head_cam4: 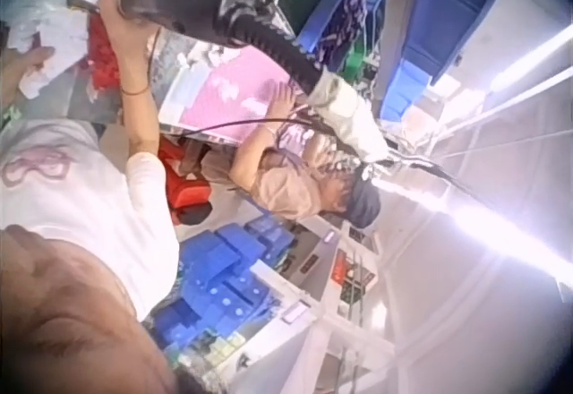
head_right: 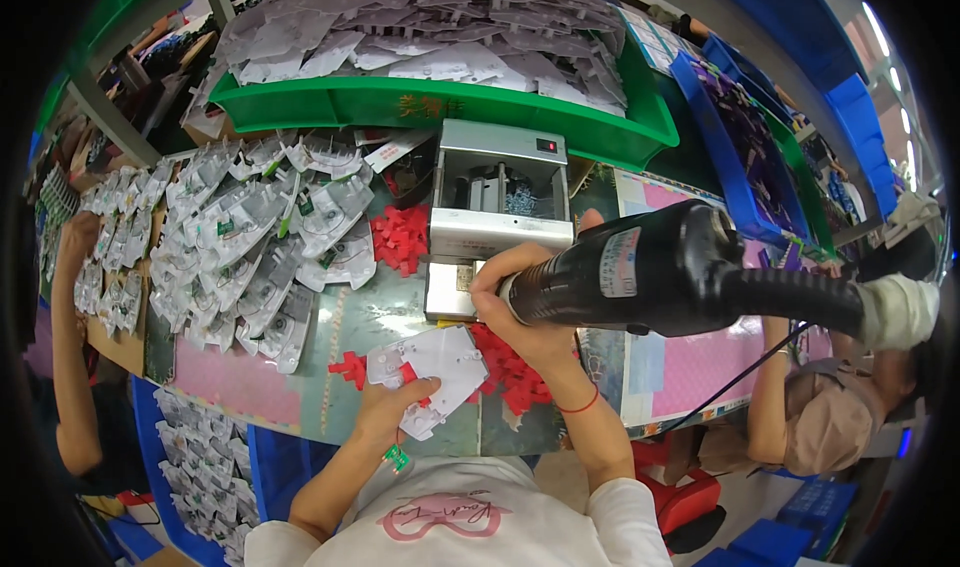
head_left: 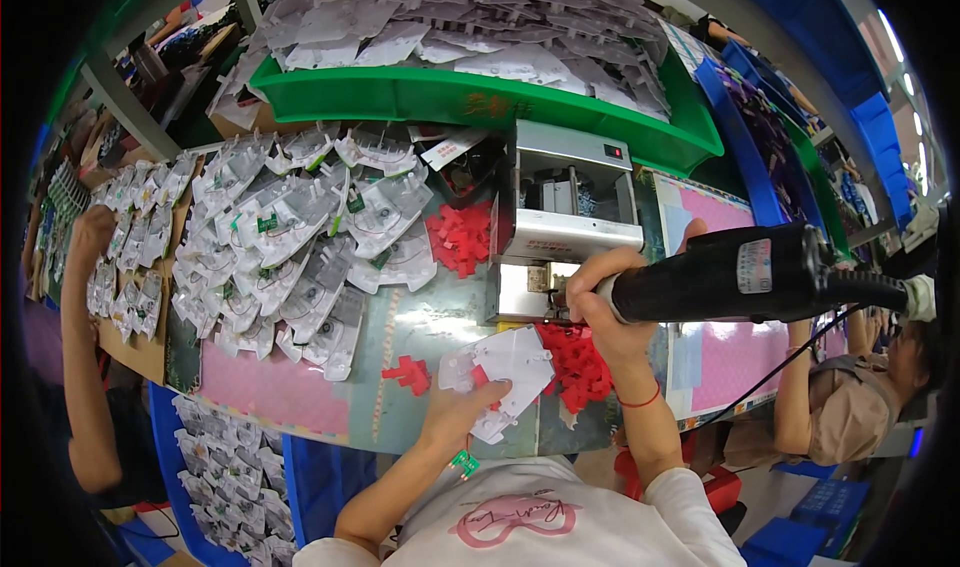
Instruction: Assembling small red plastic parts into white housing components using an electric screwdriver in a factory setting.
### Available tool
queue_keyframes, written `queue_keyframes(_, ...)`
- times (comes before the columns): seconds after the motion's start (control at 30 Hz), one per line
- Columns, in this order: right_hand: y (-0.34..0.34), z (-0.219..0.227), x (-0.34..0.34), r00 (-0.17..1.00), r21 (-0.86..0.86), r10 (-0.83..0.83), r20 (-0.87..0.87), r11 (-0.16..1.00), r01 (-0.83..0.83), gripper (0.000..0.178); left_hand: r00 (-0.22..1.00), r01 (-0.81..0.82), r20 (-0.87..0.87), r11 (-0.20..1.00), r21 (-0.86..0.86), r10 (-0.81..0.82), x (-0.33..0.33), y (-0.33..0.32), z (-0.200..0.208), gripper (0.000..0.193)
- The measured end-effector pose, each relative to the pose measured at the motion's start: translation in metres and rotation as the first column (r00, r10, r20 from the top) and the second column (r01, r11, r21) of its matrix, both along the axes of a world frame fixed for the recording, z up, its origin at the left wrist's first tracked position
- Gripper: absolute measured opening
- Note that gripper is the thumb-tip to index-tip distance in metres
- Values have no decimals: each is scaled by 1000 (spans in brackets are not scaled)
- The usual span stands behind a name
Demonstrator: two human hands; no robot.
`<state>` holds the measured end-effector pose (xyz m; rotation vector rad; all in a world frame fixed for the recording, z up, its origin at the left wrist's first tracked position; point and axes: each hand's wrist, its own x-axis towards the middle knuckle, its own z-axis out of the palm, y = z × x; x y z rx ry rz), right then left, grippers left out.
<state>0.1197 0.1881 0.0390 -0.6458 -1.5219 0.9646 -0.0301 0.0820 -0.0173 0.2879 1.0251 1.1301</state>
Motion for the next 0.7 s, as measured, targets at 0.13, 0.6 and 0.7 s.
queue_keyframes(0.13,-1,-11,2,999,-8,-26,41,1000,27,17,999,23,-26,1000,15,-22,-3,2,0,35)
queue_keyframes(0.6,-34,6,-1,913,-174,279,-299,924,-339,28,995,71,-74,996,52,-67,1,6,16,32)
queue_keyframes(0.7,-33,-3,2,900,-55,357,-252,923,-381,28,996,74,-46,996,49,-72,-1,6,23,32)
